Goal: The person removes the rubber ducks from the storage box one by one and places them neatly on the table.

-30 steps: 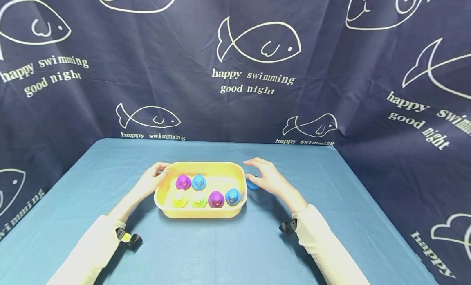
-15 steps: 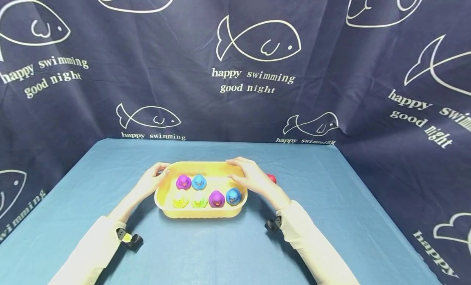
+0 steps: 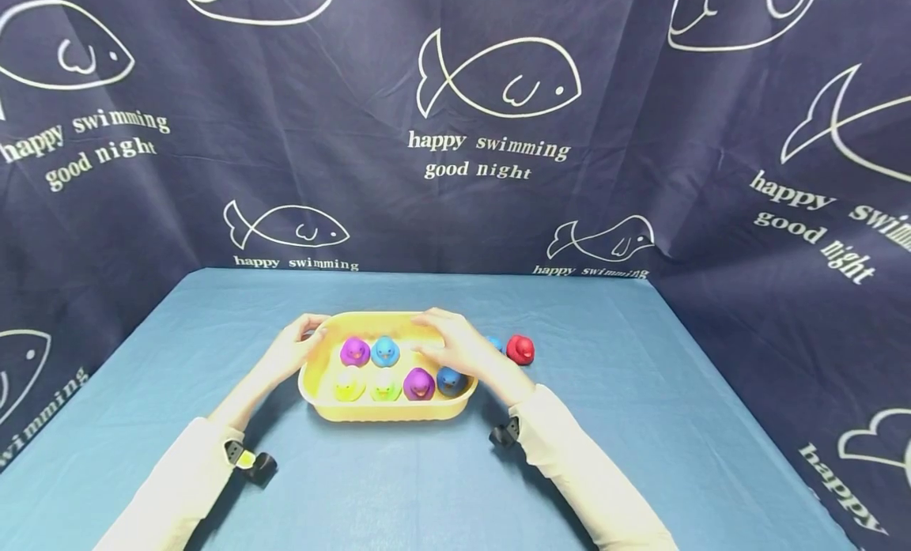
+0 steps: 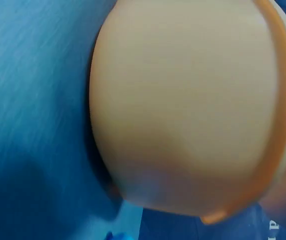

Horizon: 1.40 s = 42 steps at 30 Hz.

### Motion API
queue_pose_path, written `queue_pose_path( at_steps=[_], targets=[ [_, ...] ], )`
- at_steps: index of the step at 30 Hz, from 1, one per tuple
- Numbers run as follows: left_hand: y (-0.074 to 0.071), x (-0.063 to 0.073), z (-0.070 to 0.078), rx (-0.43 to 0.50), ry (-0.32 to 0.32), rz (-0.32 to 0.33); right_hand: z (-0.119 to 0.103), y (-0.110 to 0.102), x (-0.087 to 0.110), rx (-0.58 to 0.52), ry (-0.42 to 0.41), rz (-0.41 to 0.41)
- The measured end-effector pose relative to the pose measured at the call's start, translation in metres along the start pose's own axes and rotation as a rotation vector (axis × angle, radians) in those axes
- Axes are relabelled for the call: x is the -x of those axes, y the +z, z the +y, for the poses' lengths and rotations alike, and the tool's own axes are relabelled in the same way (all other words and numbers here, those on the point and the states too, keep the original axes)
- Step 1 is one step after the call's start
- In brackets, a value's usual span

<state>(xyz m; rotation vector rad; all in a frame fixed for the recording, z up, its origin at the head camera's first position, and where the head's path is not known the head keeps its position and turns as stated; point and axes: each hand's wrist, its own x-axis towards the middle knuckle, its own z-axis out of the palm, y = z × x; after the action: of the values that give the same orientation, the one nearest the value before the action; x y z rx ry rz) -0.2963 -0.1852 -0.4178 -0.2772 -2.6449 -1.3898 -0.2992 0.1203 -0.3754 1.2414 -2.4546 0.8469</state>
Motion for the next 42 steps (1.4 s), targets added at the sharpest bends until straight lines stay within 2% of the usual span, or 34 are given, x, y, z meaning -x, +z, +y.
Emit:
queue_pose_path(
  at_steps=[9,17,24,31,39,42],
  targets=[
    [0.0,0.001,0.003,0.004,-0.007,-0.004,-0.006,0.013,-0.008,0.056,0.02,-0.021],
    [0.001,0.002,0.001,-0.005,-0.009,0.0,-0.01,0.023,-0.017,-0.008,0.06,-0.115],
    [0.001,0.002,0.002,0.001,-0.01,-0.004,-0.013,0.03,-0.021,-0.017,0.075,-0.153],
    [0.002,0.001,0.004,0.0,-0.022,-0.012,-0.011,0.036,-0.023,-0.011,0.057,-0.17],
    [0.002,0.001,0.005,0.006,-0.012,-0.005,-0.011,0.038,-0.025,-0.016,0.119,-0.223],
    [0.002,0.002,0.005,0.0,-0.018,-0.006,-0.01,0.04,-0.025,-0.015,0.118,-0.234]
  ],
)
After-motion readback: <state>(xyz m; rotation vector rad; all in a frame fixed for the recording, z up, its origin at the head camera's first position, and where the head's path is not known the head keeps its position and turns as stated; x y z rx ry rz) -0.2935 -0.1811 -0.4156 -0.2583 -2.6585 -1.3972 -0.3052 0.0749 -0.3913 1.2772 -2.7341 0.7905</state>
